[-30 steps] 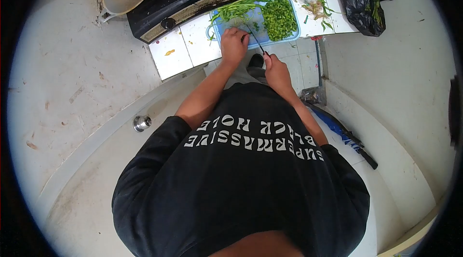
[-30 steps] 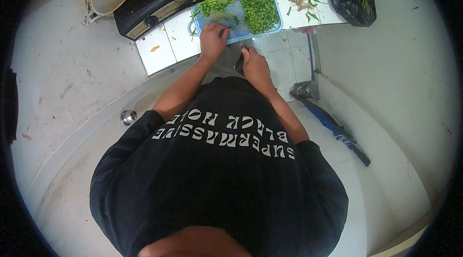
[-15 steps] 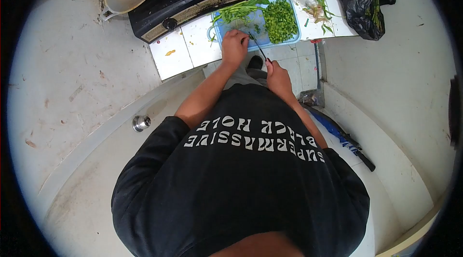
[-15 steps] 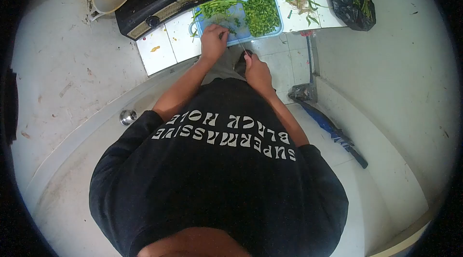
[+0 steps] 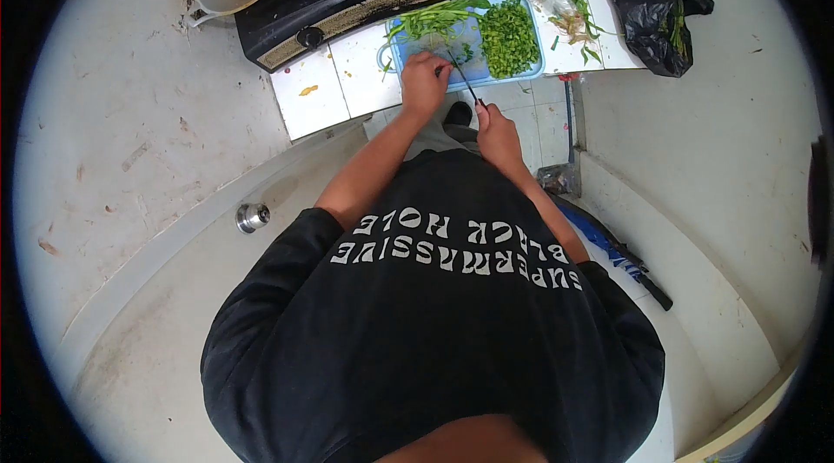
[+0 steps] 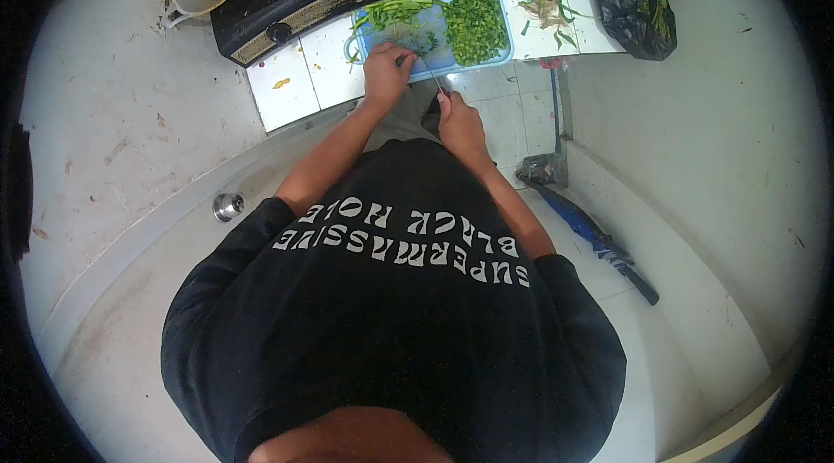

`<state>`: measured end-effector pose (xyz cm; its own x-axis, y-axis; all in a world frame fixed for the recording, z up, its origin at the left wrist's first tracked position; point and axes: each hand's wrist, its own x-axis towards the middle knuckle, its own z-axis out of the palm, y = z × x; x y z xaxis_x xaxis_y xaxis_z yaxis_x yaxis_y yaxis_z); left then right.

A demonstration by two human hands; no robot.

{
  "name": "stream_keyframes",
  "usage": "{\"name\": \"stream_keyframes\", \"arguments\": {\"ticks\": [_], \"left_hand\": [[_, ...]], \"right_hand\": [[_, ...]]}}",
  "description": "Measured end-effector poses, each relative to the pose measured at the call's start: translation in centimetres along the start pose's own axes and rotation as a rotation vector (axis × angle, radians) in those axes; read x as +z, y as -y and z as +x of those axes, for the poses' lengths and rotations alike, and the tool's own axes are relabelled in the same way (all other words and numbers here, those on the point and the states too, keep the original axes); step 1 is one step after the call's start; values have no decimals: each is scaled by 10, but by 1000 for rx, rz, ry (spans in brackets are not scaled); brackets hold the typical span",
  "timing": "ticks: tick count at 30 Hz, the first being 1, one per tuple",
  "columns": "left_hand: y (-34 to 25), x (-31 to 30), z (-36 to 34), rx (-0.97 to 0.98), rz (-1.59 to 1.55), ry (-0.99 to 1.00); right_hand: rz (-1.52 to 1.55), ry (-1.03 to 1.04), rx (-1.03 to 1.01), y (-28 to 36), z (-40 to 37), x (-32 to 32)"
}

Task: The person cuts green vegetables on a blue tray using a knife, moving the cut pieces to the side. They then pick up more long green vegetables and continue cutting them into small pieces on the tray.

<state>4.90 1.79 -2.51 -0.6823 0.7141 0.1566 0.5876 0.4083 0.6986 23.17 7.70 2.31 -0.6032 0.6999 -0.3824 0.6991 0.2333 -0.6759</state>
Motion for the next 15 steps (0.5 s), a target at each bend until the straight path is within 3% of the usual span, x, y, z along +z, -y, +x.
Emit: {"name": "stream_keyframes", "arguments": {"ticks": [10,13,15], "left_hand": [[6,3,-4,30,-17,10],[8,4,1,5,-1,10],[8,4,-4,2,8,7]], "right_hand": [[-125,10,-16,3,4,4],[-89,49,85,3,-7,-2],[-58,-32,58,0,-5,2]]}}
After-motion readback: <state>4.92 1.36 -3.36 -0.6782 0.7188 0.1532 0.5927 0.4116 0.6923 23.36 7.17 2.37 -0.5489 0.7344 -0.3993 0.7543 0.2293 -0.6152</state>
